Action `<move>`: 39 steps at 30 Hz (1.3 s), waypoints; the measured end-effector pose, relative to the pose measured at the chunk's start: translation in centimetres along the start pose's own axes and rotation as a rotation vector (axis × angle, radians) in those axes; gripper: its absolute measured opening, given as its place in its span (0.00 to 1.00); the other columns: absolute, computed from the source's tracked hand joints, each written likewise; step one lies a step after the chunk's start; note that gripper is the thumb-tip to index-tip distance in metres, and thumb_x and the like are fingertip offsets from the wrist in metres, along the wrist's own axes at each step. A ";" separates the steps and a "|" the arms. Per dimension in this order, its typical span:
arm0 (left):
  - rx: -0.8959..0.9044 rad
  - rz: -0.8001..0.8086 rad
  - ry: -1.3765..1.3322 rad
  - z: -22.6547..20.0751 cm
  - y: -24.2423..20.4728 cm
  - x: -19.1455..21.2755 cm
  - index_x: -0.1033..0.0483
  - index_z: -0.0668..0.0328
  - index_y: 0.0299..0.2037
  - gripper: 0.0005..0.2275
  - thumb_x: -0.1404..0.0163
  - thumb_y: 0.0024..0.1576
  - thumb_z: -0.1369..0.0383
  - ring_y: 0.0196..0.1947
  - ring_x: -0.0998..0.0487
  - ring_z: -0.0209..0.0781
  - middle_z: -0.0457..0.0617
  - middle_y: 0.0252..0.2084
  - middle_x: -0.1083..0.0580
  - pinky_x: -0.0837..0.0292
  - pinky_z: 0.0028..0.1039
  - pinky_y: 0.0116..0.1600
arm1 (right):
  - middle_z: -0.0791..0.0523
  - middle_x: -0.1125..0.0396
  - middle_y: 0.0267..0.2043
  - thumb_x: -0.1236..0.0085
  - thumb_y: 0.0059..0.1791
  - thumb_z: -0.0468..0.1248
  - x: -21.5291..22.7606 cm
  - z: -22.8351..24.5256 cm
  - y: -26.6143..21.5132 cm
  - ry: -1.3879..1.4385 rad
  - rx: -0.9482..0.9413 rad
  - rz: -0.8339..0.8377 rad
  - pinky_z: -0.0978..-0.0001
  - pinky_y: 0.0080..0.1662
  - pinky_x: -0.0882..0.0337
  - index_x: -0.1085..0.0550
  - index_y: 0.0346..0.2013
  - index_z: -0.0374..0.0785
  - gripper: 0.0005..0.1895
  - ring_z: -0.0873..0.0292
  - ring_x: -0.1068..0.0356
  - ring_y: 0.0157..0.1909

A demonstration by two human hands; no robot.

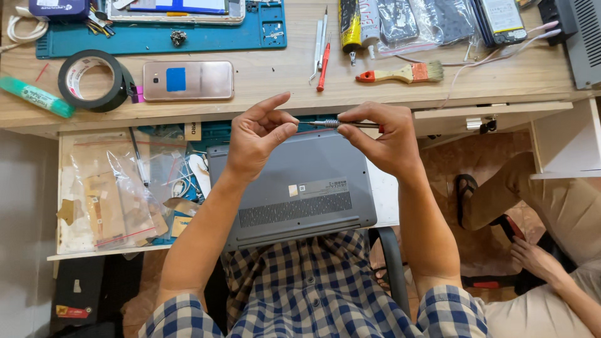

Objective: The person holds a closed laptop and uses a screwdriver to remove screws from the bottom panel. They place the removed screws on the workbench and continue unscrewing the device.

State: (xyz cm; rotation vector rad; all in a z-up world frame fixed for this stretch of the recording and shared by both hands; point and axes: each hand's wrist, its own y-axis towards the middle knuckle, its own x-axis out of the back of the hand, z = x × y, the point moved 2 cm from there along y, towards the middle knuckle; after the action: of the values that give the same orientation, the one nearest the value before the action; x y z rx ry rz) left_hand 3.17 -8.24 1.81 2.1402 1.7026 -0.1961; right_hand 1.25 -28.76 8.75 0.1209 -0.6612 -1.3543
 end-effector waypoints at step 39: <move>0.053 0.482 1.251 2.9 -2.6 3.8 0.34 0.59 0.55 0.23 0.53 0.53 0.54 0.55 0.36 0.47 0.52 0.52 0.33 0.42 0.37 0.55 | 0.53 0.29 0.30 0.44 0.43 0.31 -0.6 -2.8 1.2 -0.554 -0.260 0.438 0.61 0.41 0.32 0.25 0.34 0.39 0.06 0.50 0.29 0.39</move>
State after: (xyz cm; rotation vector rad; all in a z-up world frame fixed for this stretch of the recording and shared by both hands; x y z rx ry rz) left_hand 2.04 -5.42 -2.73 2.8241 1.5175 1.5127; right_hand 3.65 -28.70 6.77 -0.5972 -0.9008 -1.0302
